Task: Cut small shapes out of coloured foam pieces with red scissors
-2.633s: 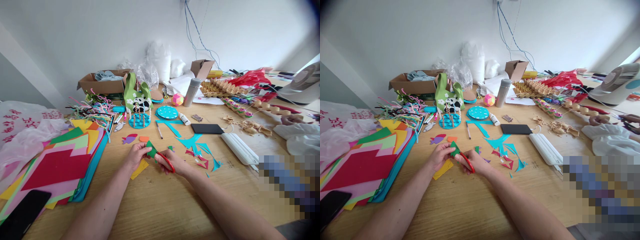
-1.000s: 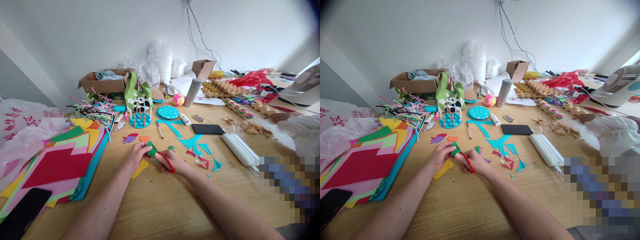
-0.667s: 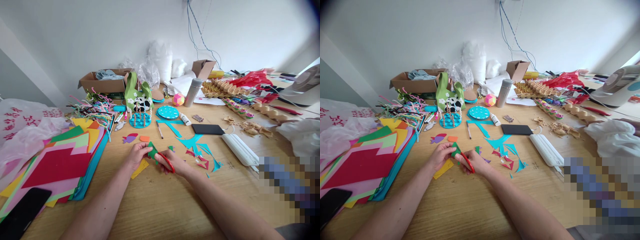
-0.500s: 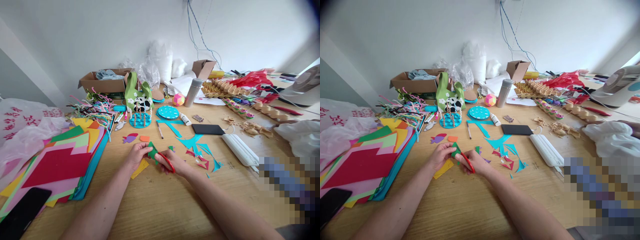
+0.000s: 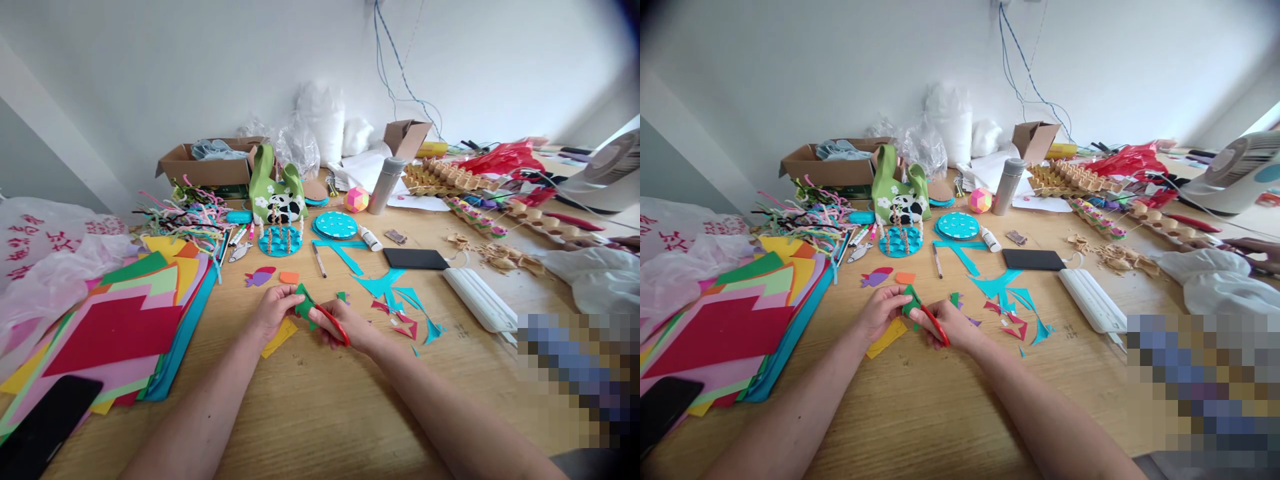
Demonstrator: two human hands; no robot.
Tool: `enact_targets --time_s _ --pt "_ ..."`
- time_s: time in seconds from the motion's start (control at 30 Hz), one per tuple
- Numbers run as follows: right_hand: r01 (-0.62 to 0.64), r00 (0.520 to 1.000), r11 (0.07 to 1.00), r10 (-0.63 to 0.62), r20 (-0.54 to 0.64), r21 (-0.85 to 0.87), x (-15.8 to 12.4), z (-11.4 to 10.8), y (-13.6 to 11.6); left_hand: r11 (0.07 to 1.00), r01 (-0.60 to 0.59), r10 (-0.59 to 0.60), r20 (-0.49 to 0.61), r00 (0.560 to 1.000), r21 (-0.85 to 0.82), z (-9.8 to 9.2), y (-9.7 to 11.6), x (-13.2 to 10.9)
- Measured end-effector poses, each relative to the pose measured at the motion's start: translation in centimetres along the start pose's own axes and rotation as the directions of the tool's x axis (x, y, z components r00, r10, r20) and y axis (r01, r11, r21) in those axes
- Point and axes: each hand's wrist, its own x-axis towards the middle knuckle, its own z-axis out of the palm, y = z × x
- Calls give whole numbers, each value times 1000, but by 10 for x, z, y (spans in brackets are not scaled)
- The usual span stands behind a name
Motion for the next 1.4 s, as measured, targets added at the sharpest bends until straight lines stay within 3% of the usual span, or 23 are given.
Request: enact_targets --time_s 0.6,0.87,1.4 --pt "-7 1000 1000 7 -7 -20 0 -1 2 999 22 -22 15 1000 -23 -1 0 -1" --pt "-16 1000 1000 16 -19 5 -1 1 -2 999 4 -6 -47 999 -34 -1 -1 1" --pt "6 1000 1000 -6 -1 -11 -1 0 -1 1000 -13 13 0 1000 -8 -1 -4 1"
